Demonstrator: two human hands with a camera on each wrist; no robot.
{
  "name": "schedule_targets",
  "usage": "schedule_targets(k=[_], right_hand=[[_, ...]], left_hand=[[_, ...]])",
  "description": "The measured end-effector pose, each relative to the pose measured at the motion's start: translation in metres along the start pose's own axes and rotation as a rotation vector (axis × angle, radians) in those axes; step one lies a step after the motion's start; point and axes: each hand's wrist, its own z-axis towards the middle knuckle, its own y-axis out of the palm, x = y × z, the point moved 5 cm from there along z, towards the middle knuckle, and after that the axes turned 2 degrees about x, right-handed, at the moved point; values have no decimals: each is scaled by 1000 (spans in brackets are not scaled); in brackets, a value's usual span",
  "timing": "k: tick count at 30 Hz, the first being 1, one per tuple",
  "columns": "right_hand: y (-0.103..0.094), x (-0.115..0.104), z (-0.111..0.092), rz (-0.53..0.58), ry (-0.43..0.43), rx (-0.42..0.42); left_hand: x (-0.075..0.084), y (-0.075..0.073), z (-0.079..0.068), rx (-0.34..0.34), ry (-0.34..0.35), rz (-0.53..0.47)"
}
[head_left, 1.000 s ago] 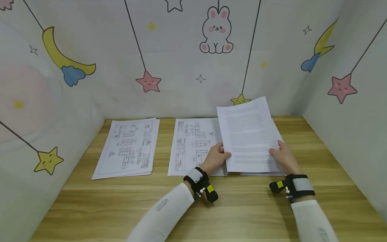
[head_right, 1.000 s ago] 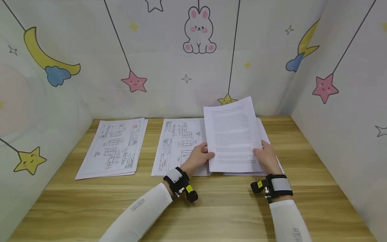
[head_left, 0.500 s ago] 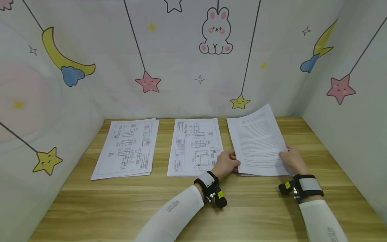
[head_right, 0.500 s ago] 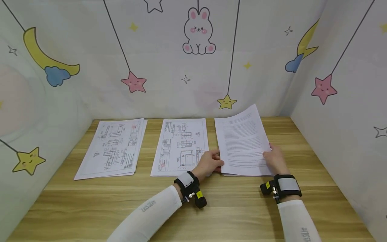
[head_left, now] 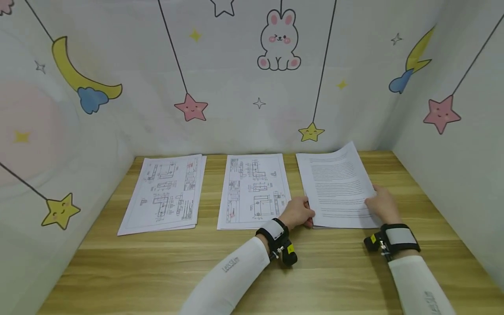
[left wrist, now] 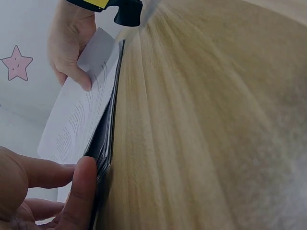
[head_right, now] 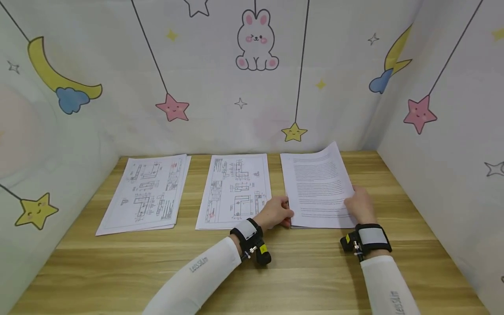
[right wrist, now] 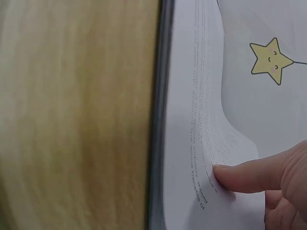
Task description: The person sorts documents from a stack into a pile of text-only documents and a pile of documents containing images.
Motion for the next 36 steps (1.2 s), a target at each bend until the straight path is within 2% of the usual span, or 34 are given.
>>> schedule_targets(k=[4,7,14,19,23,27,32,36], right_hand=[[3,-3,0,-43,-11,55],[2,-8,-4,-95,-18,92],[0,-14,-11,-225,-29,115],[6,-25,-18,-198,-91,151],[14,-43,-25,-143,-165,204],[23,-67,-33,-78,-243,237],[37,-99,-42,36,-309,195],[52,-126,-51,114,-359,154]], left_hand=[[0,-4,-1,6,1,110],[-1,-6,-2,21,0,153],[3,-10,-3,48,14,185],[11,-22,-11,90,55,173],[18,-41,-21,123,114,153],[22,-69,-31,170,165,168],[23,-109,-45,278,225,262],[17,-142,-57,373,237,344]])
